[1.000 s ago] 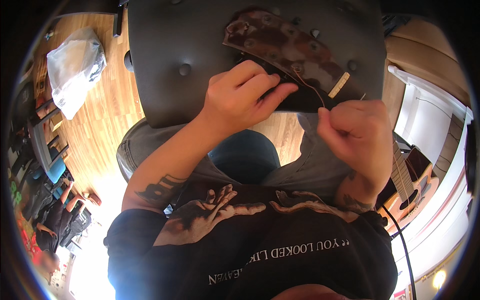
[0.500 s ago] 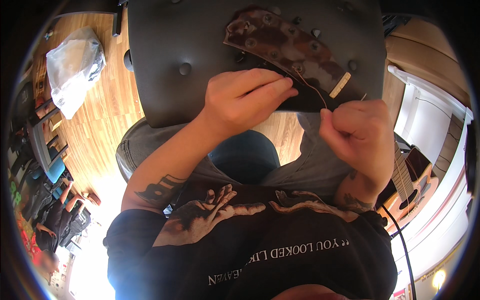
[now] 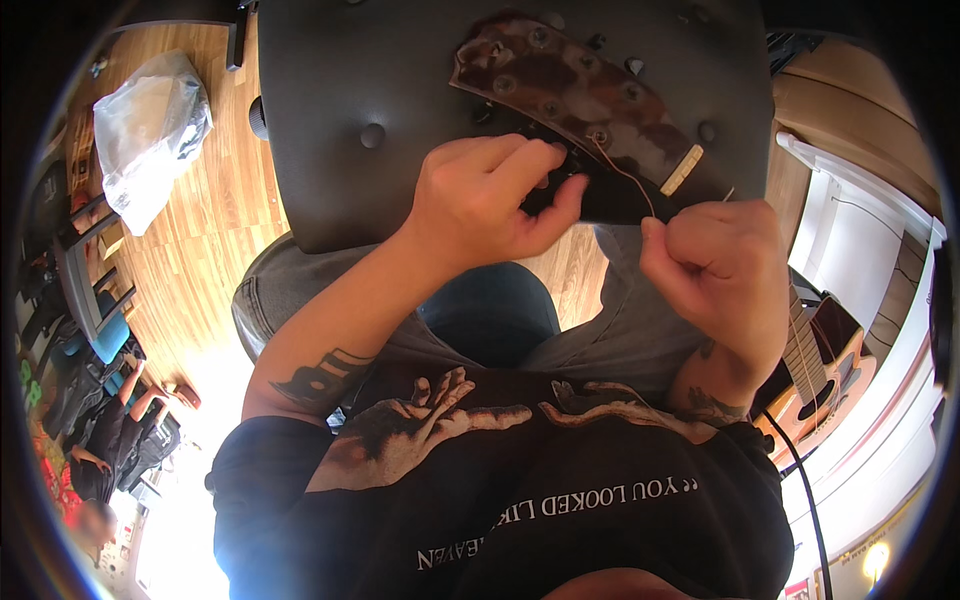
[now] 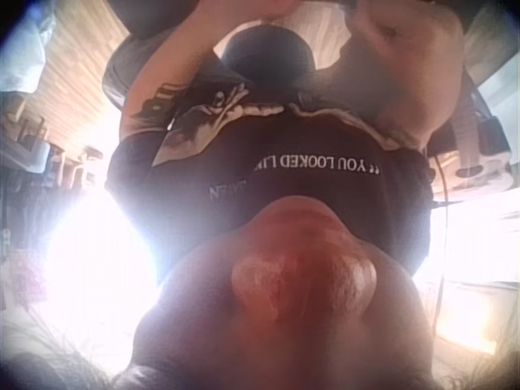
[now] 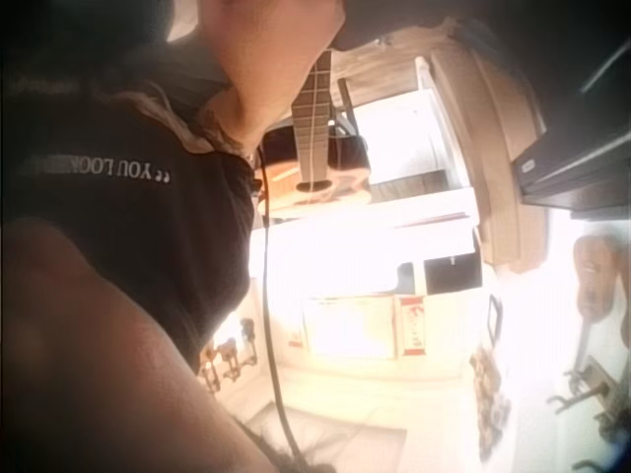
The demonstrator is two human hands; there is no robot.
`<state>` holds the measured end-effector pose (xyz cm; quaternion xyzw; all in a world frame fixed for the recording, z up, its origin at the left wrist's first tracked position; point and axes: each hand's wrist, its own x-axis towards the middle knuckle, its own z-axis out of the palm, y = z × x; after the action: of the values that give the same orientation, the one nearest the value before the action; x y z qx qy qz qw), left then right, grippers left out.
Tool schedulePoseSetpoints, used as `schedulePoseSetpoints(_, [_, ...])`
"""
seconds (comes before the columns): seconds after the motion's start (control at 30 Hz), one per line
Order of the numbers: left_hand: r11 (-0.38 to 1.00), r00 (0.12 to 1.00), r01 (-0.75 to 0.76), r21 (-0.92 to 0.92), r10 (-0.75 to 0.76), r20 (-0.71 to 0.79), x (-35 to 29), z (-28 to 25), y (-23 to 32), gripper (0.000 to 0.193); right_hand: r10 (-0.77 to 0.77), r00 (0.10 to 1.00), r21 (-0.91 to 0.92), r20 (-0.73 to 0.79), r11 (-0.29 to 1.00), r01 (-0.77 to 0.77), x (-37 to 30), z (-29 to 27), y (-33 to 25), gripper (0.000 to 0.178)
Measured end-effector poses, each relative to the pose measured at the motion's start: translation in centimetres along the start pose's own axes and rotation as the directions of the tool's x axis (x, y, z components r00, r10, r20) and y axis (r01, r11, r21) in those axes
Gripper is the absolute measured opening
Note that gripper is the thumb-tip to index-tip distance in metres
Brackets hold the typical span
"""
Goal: The person threads a guitar string through the headstock tuning post and winds it around the post to secure it. The hands repeatedly wrap the string while holding the headstock steady.
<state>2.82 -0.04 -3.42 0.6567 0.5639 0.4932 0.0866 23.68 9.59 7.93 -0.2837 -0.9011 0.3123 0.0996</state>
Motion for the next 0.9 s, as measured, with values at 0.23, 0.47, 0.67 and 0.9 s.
schedulePoseSetpoints(0.23, [0.993,0.998,0.029,0.116,-0.035,0.044,0.0,0.1,-0.3,0.035,-0.004,1.0,-0.007,0.008,1.0,0.004,0.0,0.0,0.0,0.03])
schedulePoseSetpoints(0.47, [0.997,0.999,-0.001,0.072,-0.001,0.034,-0.1,0.2,-0.8,0.033,-0.046,0.998,0.006,0.037,0.999,0.046,-0.1,-0.4,0.2,0.03])
schedulePoseSetpoints(0.67, [1.0,1.0,0.016,0.023,-0.016,-0.004,0.1,-0.3,-0.8,0.021,-0.098,0.993,-0.001,0.058,0.995,0.098,-0.1,-0.5,0.6,0.029])
schedulePoseSetpoints(0.9, [0.997,0.998,0.055,-0.053,-0.056,-0.016,0.0,0.1,-0.6,0.019,-0.137,0.989,0.01,0.059,0.991,0.136,-0.1,-0.5,0.8,0.029])
